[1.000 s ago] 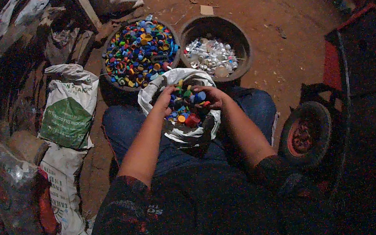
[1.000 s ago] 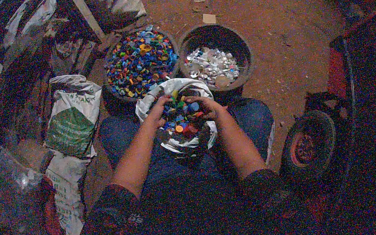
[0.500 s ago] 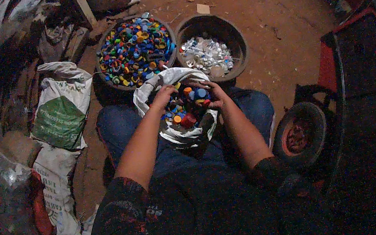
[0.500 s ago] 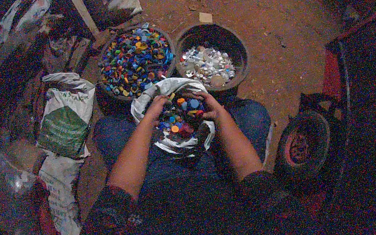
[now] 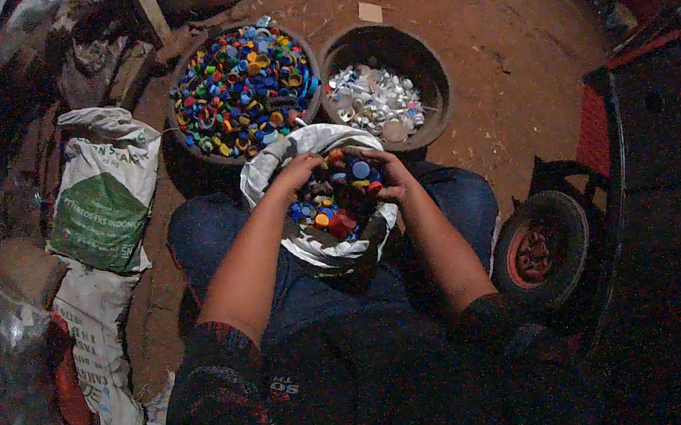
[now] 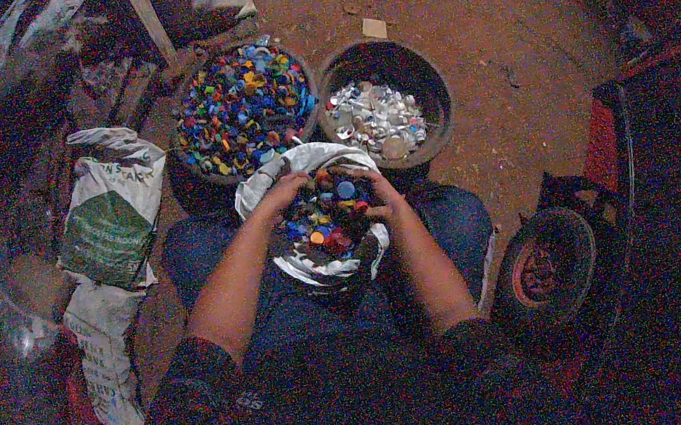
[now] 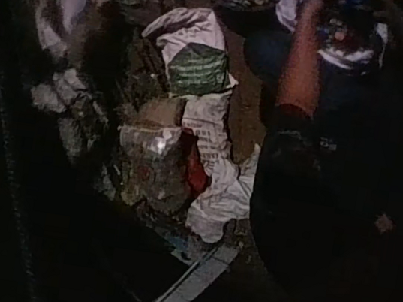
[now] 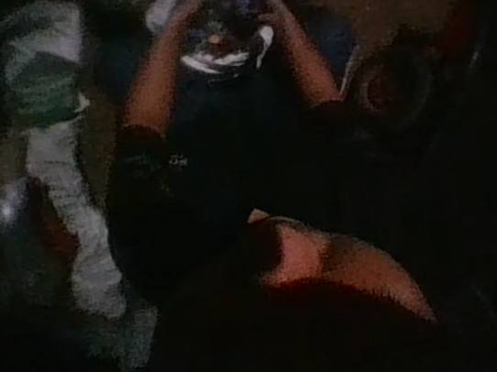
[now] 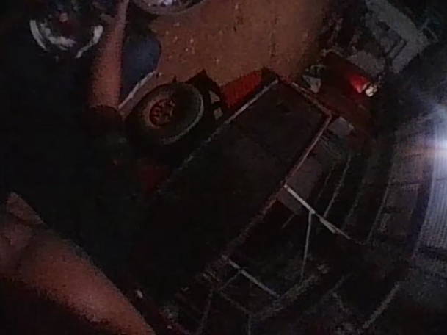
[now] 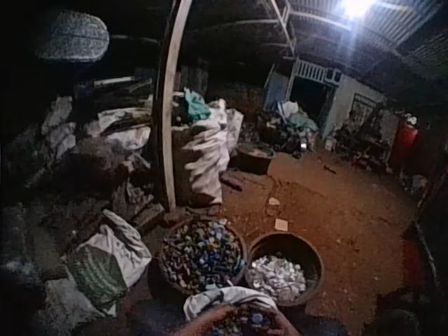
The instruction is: The person sits on the floor and sorts colorful plastic bottle caps from a white sack into a large bowl. They repeatedly scoop handfuls of caps from the sack and transfer them into the bowl, occasionally picking out individual caps to place in a separate container.
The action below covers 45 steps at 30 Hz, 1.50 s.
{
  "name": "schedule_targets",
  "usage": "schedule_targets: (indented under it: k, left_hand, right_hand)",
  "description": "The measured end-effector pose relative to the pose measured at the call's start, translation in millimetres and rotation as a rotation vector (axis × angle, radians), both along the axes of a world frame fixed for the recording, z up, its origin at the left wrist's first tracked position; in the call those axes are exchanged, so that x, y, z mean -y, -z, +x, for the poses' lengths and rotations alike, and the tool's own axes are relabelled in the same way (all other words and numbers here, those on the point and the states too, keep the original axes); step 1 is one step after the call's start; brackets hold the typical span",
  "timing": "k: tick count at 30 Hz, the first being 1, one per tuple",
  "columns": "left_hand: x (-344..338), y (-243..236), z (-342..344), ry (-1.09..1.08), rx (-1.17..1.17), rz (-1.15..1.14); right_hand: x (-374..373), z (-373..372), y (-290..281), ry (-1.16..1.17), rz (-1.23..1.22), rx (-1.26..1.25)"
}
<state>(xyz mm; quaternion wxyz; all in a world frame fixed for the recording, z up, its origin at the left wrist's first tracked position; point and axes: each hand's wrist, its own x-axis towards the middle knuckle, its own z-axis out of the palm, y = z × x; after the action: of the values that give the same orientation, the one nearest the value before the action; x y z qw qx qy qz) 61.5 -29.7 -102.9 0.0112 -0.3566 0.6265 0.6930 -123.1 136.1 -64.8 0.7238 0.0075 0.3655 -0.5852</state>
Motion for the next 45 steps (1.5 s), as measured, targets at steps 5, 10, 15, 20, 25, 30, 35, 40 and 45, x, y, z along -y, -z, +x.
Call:
schedule_targets:
  k: [5, 10, 15, 20, 25, 30, 35, 40, 45]
  left_hand:
    - [8.3, 3.6, -7.4, 0.002, 0.071, 0.042]
    - [0.3, -33.1, -12.3, 0.002, 0.017, -0.060]
    - [9.1, -20.0, -15.7, 0.052, 0.019, -0.114]
    - [14.9, 11.3, -17.6, 0.080, 0.014, -0.219]
    - [16.5, -43.8, -10.5, -0.169, 0.022, 0.165]
    - [20.5, -48.0, -4.4, -0.173, 0.052, -0.039]
    - [14.0, -18.6, -7.6, -0.082, 0.195, -0.090]
    - [7.3, -21.1, -21.1, 0.026, 0.115, 0.077]
    - [-9.7, 34.0, -23.5, 0.083, 0.164, -0.232]
  right_hand:
    - [8.7, 0.9, -5.7, -0.015, 0.058, -0.056]
    - [18.3, 7.3, -31.0, 0.081, 0.038, 0.055]
    - [32.9, 10.3, -30.9, 0.073, 0.089, -0.051]
    - [53.8, 15.5, -18.6, 0.067, 0.059, -0.134]
    - [77.5, 29.5, -61.4, 0.148, 0.146, -0.143]
    - [111.5, 21.9, -41.5, 0.208, 0.053, -0.090]
    - [158.7, 15.5, -16.9, 0.202, 0.116, -0.060]
    - [237.0, -24.2, 71.7, 0.064, 0.183, 0.000]
    - [375.4, 12.9, 38.7, 0.130, 0.105, -0.148]
